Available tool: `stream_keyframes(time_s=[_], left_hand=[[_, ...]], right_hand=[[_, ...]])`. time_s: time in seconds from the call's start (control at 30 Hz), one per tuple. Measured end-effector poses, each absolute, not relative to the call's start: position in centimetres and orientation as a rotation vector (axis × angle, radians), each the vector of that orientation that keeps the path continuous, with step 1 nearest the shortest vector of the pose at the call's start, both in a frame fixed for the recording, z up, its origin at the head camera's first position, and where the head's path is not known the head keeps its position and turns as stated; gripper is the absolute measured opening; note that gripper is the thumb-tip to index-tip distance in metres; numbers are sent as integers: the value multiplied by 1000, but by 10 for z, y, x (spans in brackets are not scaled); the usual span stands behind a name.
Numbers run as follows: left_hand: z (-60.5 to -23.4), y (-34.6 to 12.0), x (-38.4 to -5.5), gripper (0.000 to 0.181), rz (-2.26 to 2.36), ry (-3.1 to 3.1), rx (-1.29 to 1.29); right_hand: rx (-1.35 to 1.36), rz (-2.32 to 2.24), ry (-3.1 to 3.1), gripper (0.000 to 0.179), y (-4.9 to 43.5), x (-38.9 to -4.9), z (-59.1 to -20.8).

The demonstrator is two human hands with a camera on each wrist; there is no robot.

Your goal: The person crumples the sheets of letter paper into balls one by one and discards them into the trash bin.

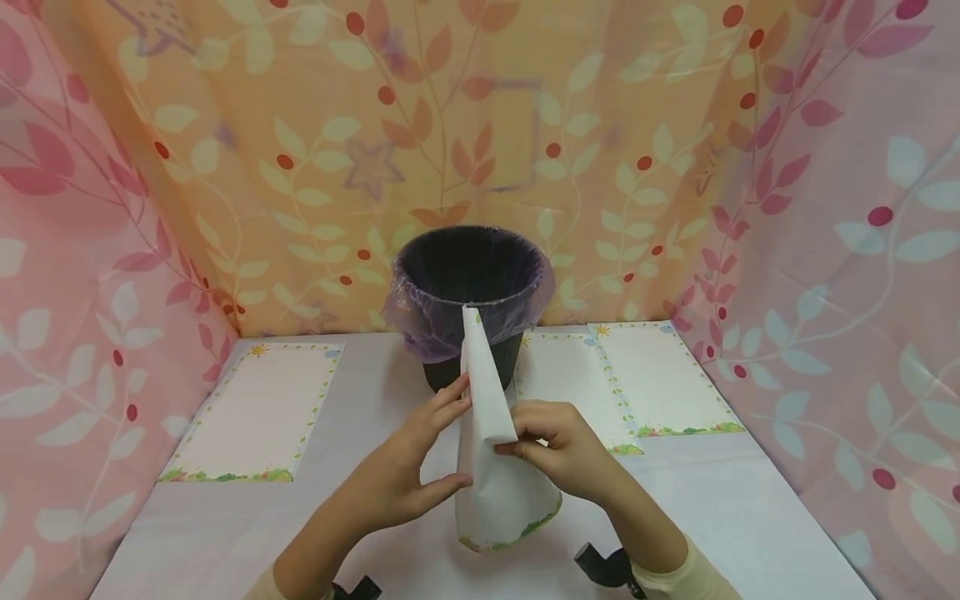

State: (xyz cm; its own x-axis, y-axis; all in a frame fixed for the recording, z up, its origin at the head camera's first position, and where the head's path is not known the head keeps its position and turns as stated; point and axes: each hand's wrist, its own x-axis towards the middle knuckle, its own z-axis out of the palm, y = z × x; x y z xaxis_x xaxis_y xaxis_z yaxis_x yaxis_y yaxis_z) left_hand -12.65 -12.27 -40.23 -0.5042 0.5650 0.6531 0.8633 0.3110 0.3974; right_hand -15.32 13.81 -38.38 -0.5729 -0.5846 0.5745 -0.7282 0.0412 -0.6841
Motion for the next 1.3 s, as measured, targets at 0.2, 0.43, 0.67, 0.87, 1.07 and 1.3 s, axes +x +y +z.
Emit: stream_keyframes(time_s=[0.2,0.43,0.67,0.87,1.07,1.3], left_hand=[[-413,-111,-124,105,-1168,-2200,-1192],[-427,-97,-128,69,-1269,-2036,-1109],[-429,-104,-132,30,-1346,-2036,-825],[-422,-110,-132,28,-1375,-2028,-728],[-420,-109,-130,26,-1502,-2006,-673],[-419,-110,-132,24,-1718,-2073,-791]], right_hand=[[1364,1535,-2098,14,131,-149,-388],[1139,1493,-2099,21,119,-142,-393],[1207,1338,-1944,32,127,-149,-384],[1225,788,-2081,99,129,-149,-377],[1202,730,-2283,98,115,-143,-388],[1145,1130,-2270,35,115,-150,-397]])
